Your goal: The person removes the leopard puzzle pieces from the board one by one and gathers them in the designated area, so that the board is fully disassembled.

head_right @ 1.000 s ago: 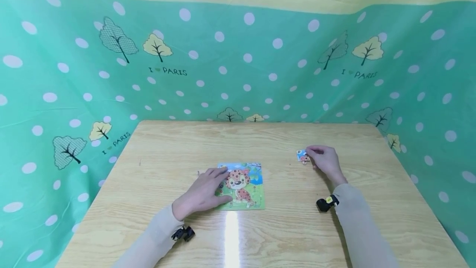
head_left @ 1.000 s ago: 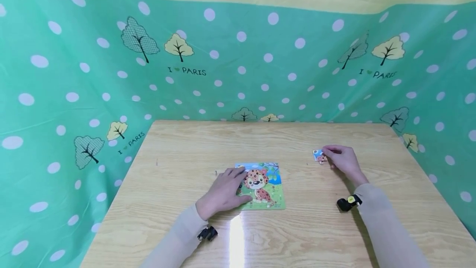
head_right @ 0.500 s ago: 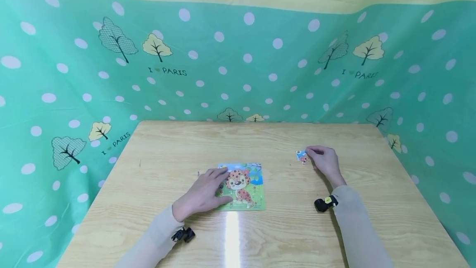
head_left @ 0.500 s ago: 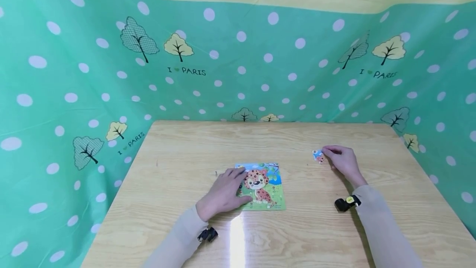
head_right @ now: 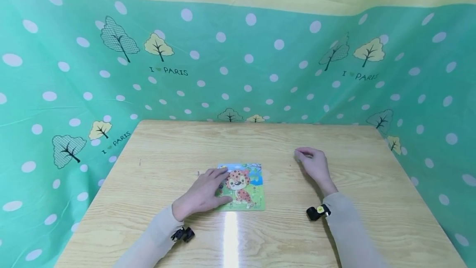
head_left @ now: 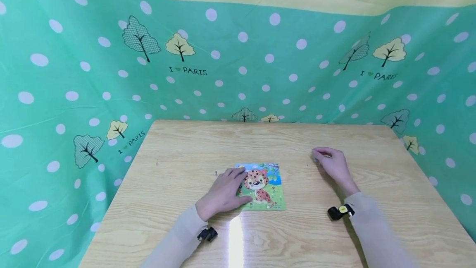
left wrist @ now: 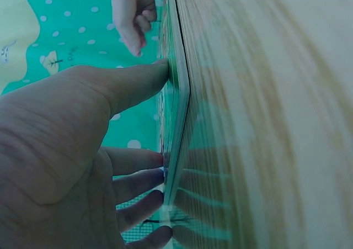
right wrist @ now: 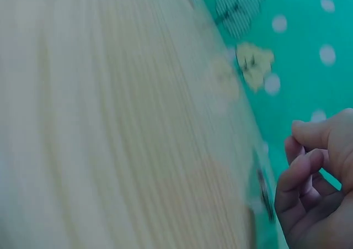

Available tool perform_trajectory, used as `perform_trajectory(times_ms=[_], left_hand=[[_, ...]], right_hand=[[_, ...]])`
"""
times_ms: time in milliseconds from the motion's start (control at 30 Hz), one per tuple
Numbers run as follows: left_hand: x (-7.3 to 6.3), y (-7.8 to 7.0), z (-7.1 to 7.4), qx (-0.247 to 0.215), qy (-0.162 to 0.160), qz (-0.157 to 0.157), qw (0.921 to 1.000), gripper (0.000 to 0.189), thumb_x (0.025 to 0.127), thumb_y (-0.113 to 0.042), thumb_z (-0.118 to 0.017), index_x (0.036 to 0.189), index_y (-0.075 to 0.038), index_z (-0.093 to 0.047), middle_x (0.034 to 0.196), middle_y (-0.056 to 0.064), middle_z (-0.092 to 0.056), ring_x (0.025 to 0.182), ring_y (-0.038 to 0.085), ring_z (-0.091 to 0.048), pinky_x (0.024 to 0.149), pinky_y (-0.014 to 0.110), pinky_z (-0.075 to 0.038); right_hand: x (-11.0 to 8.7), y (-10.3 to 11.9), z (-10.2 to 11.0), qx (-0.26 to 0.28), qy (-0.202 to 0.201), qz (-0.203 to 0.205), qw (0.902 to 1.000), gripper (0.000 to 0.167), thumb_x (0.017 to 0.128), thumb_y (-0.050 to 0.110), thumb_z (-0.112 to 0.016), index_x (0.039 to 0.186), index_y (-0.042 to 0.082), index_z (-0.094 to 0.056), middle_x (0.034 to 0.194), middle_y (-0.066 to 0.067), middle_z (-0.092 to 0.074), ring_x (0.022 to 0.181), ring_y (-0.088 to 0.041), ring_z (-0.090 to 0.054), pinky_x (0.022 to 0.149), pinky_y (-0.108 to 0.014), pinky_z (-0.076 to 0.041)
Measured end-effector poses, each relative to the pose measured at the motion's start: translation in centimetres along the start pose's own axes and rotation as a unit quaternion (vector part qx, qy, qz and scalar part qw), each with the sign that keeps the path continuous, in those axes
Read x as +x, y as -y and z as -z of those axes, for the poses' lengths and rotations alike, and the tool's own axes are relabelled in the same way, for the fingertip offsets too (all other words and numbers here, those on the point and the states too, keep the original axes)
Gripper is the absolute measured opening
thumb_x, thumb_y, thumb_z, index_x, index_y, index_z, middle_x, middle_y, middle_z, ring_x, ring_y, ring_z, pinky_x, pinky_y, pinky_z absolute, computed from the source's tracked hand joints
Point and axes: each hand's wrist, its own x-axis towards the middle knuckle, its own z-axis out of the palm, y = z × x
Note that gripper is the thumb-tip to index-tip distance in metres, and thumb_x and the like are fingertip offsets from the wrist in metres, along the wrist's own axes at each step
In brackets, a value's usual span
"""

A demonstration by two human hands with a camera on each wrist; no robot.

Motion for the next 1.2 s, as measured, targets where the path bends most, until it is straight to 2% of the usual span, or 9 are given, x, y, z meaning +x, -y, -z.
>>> perform_trajectory(times_ms=[167, 433, 533, 767, 900, 1000, 1200], left_hand=[[0.1, 0.0, -0.1, -0.004, -0.003, -0.002, 1.0, 0.083, 0.096, -0.053, -0.074, 0.158, -0.004, -0.049, 0.169, 0.016, -0.042, 0.154, 0.039, -0.041, 0.124, 0.062, -0.039], [0.1, 0.0, -0.3, -0.002, 0.001, 0.002, 1.0, 0.085, 0.095, -0.055, -0.074, 0.158, -0.004, -0.049, 0.169, 0.016, -0.041, 0.154, 0.038, -0.041, 0.124, 0.061, -0.038], [0.1, 0.0, -0.3, -0.001, 0.001, 0.004, 1.0, 0.084, 0.095, -0.054, -0.074, 0.158, -0.004, -0.049, 0.169, 0.016, -0.041, 0.154, 0.038, -0.041, 0.124, 0.062, -0.038], [0.0, 0.0, -0.2, -0.003, 0.004, 0.01, 0.9999, 0.085, 0.095, -0.054, -0.074, 0.159, -0.004, -0.048, 0.17, 0.016, -0.041, 0.155, 0.038, -0.04, 0.124, 0.063, -0.037], [0.0, 0.0, -0.2, -0.005, 0.004, 0.012, 0.9999, 0.085, 0.095, -0.054, -0.075, 0.159, -0.004, -0.048, 0.17, 0.016, -0.041, 0.155, 0.038, -0.04, 0.125, 0.062, -0.037], [0.0, 0.0, -0.2, -0.005, 0.005, 0.013, 0.9999, 0.086, 0.095, -0.054, -0.074, 0.159, -0.004, -0.047, 0.17, 0.016, -0.041, 0.155, 0.038, -0.04, 0.125, 0.062, -0.036], [0.1, 0.0, -0.2, -0.002, 0.004, 0.012, 0.9999, 0.086, 0.095, -0.055, -0.074, 0.159, -0.004, -0.047, 0.17, 0.015, -0.041, 0.155, 0.038, -0.04, 0.125, 0.062, -0.037]], right_hand=[[-1.0, 2.1, -2.3, 0.022, 0.031, 0.011, 0.9992, 0.04, 0.105, 0.034, -0.068, 0.131, 0.004, -0.073, 0.121, -0.022, -0.074, 0.063, -0.009, -0.06, 0.055, -0.026, -0.053], [-2.4, 3.8, -4.7, 0.04, 0.072, 0.023, 0.9963, 0.029, 0.105, 0.026, -0.07, 0.126, 0.007, -0.076, 0.108, -0.018, -0.076, 0.052, -0.011, -0.054, 0.049, -0.026, -0.05], [-2.7, 4.1, -5.3, 0.047, 0.082, 0.029, 0.9951, 0.028, 0.105, 0.025, -0.07, 0.126, 0.008, -0.076, 0.107, -0.017, -0.077, 0.051, -0.011, -0.052, 0.048, -0.026, -0.048], [-3.4, 4.6, -7.0, 0.066, 0.107, 0.038, 0.9913, 0.027, 0.104, 0.023, -0.071, 0.124, 0.006, -0.076, 0.118, -0.017, -0.077, 0.055, -0.012, -0.056, 0.05, -0.027, -0.052], [-3.9, 5.1, -8.0, 0.067, 0.129, 0.049, 0.9881, 0.025, 0.104, 0.022, -0.07, 0.122, 0.006, -0.076, 0.11, -0.015, -0.077, 0.06, -0.015, -0.06, 0.053, -0.028, -0.055], [-4.2, 5.5, -8.8, 0.068, 0.142, 0.055, 0.986, 0.023, 0.104, 0.019, -0.07, 0.122, 0.006, -0.076, 0.101, -0.013, -0.077, 0.058, -0.014, -0.059, 0.052, -0.027, -0.055], [-4.7, 6.6, -10.0, 0.062, 0.161, 0.072, 0.9824, 0.025, 0.102, 0.017, -0.073, 0.123, 0.005, -0.076, 0.094, -0.009, -0.076, 0.061, -0.015, -0.061, 0.053, -0.027, -0.057]])
